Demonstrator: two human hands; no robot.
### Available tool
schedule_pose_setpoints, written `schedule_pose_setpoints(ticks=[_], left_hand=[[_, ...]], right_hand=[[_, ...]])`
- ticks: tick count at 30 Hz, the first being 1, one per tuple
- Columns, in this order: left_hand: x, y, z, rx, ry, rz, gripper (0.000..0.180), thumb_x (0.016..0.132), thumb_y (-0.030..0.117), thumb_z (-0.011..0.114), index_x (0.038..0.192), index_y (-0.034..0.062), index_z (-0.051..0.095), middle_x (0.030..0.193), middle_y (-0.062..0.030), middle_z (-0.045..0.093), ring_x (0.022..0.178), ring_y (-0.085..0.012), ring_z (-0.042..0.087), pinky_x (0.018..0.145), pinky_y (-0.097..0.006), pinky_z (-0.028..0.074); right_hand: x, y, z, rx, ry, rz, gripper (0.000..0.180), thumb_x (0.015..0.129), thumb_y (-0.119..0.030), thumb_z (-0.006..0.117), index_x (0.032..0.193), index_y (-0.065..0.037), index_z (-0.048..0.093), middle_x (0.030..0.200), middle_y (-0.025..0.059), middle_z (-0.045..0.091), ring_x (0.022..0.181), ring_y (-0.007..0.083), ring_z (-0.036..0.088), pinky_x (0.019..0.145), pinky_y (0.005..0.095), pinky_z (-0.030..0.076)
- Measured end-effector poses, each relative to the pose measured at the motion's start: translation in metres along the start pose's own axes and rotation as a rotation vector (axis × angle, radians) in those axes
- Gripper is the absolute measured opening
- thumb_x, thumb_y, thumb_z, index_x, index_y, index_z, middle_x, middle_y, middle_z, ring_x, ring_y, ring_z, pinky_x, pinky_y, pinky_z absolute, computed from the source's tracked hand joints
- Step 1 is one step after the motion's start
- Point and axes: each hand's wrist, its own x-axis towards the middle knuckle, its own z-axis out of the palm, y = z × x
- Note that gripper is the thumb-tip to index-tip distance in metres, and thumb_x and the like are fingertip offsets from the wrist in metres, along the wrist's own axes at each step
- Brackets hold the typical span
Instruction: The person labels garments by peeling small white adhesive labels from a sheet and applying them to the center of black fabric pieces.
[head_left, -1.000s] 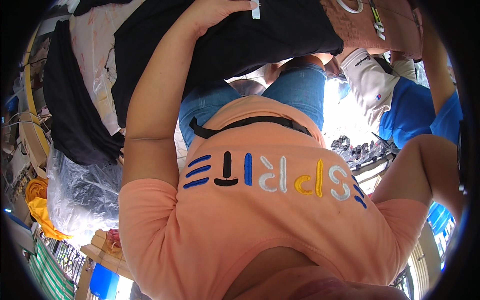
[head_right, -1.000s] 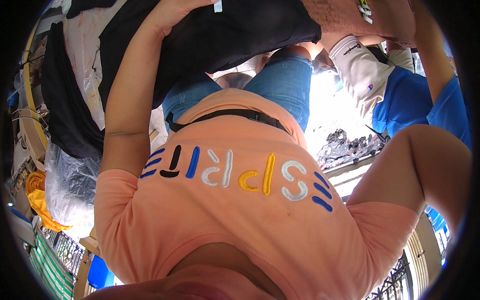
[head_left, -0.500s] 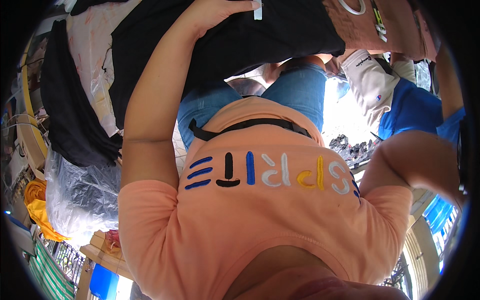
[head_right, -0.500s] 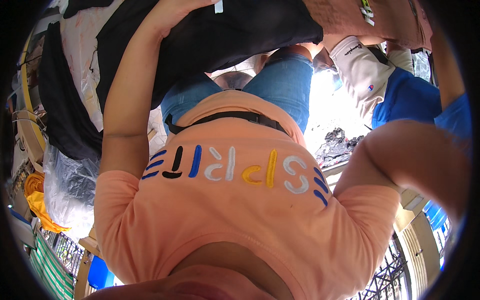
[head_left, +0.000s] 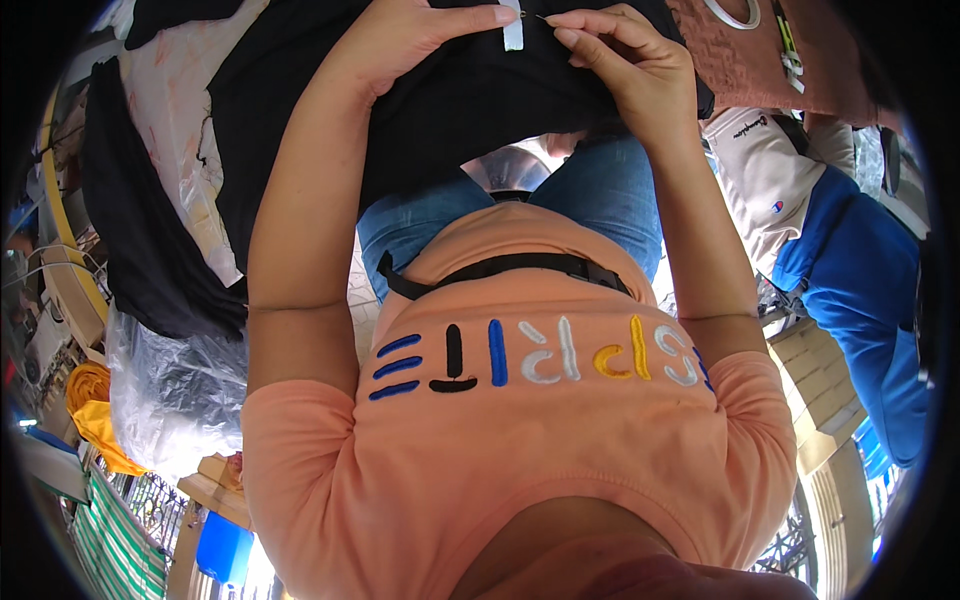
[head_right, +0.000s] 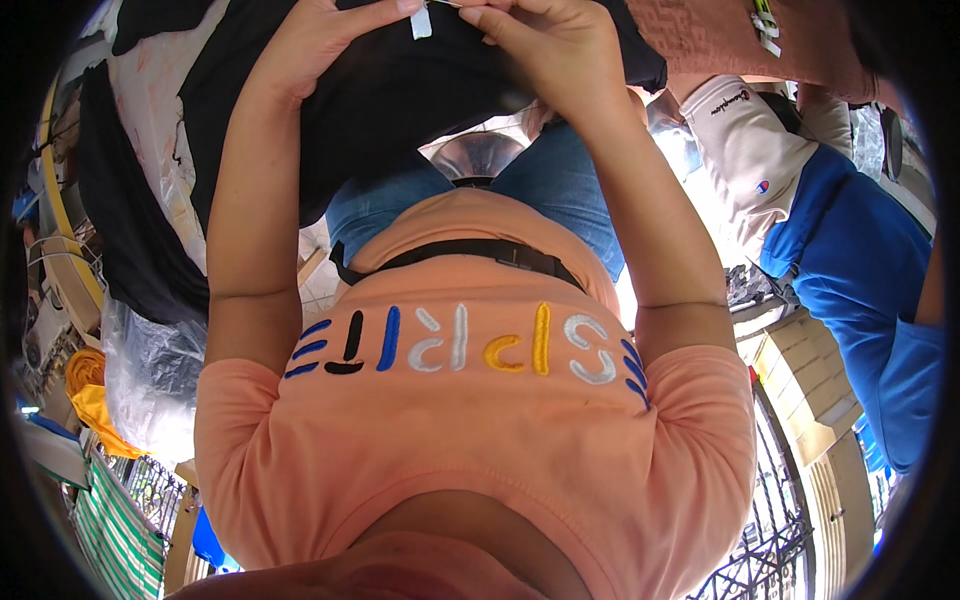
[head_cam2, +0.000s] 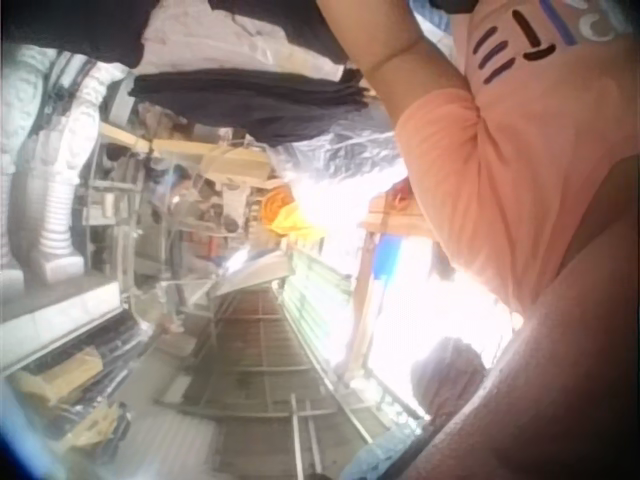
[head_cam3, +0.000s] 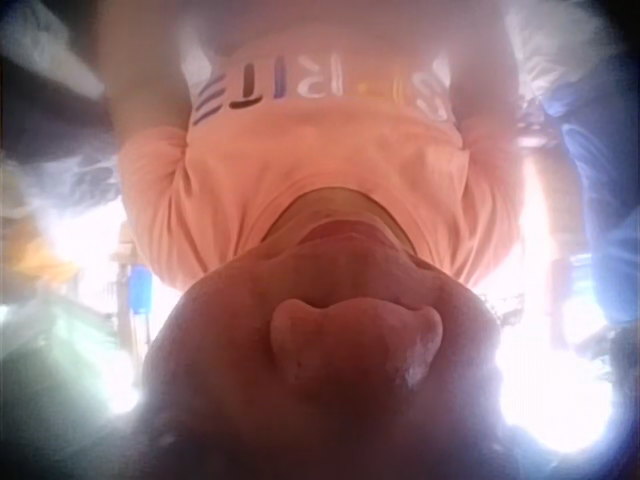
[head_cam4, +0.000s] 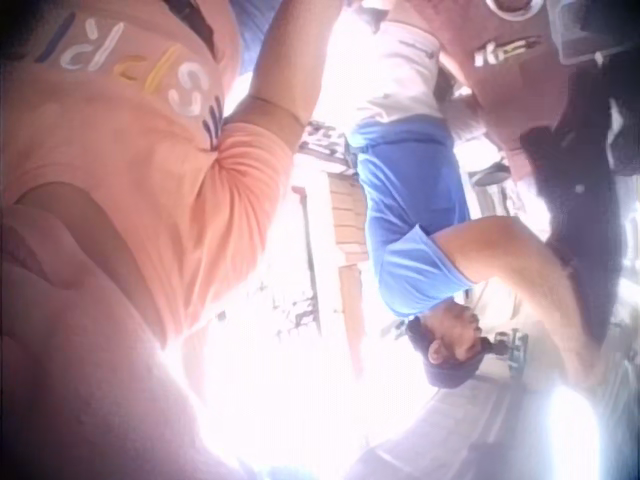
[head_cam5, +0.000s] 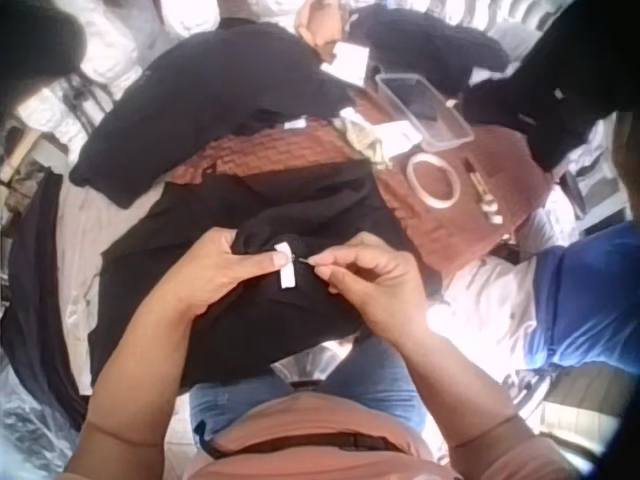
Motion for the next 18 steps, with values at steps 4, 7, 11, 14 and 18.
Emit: schedule_pose_setpoints(ticks=[4, 7, 11, 14, 18], left_hand=[[0.0021, -0.0026, -0.0002, -0.026, -0.017, 0.014, 0.022, 0.090, 0.014, 0.080, 0.104, -0.0026, 0.075, 0.095, -0.0043, 0.074, 0.082, -0.0105, 0.067, 0.075, -0.024, 0.054], [0.0011, 0.0006, 0.0014, -0.008, -0.012, 0.016, 0.023, 0.090, 0.015, 0.080, 0.105, -0.0025, 0.075, 0.096, -0.0041, 0.074, 0.082, -0.0104, 0.068, 0.075, -0.024, 0.054], [0.0009, 0.0013, 0.0007, 0.012, -0.003, 0.006, 0.023, 0.090, 0.014, 0.080, 0.105, -0.0024, 0.075, 0.096, -0.0038, 0.074, 0.083, -0.0103, 0.068, 0.076, -0.024, 0.055], [0.0009, 0.0006, 0.0007, -0.006, -0.007, 0.016, 0.022, 0.090, 0.014, 0.080, 0.104, -0.0022, 0.075, 0.096, -0.0036, 0.073, 0.083, -0.0103, 0.068, 0.076, -0.024, 0.055], [0.0008, -0.0004, 0.0012, -0.057, -0.016, 0.012, 0.021, 0.090, 0.013, 0.080, 0.104, -0.0019, 0.075, 0.096, -0.0035, 0.073, 0.083, -0.0105, 0.068, 0.076, -0.024, 0.055]], right_hand=[[0.0001, -0.0012, 0.0016, -0.038, 0.009, 0.028, 0.015, 0.089, 0.004, 0.074, 0.101, -0.003, 0.080, 0.084, 0.0004, 0.066, 0.072, 0.0074, 0.061, 0.066, 0.0208, 0.049], [0.0006, 0.0009, 0.0017, -0.048, 0.019, 0.015, 0.016, 0.088, 0.004, 0.074, 0.101, -0.003, 0.081, 0.083, 0.0003, 0.065, 0.071, 0.0073, 0.061, 0.065, 0.0209, 0.048], [0.0015, -0.0006, 0.0023, -0.074, 0.024, 0.013, 0.016, 0.088, 0.005, 0.074, 0.100, -0.003, 0.081, 0.081, 0.0002, 0.065, 0.070, 0.0075, 0.061, 0.064, 0.0210, 0.047], [0.0018, -0.0043, 0.0031, -0.107, 0.027, 0.020, 0.016, 0.087, 0.005, 0.075, 0.100, -0.003, 0.081, 0.080, 0.0004, 0.064, 0.070, 0.0078, 0.061, 0.064, 0.0214, 0.047], [0.0019, -0.0032, 0.0044, -0.119, 0.034, 0.026, 0.015, 0.087, 0.004, 0.075, 0.099, -0.003, 0.081, 0.079, 0.0008, 0.064, 0.070, 0.0083, 0.061, 0.063, 0.0219, 0.047]])
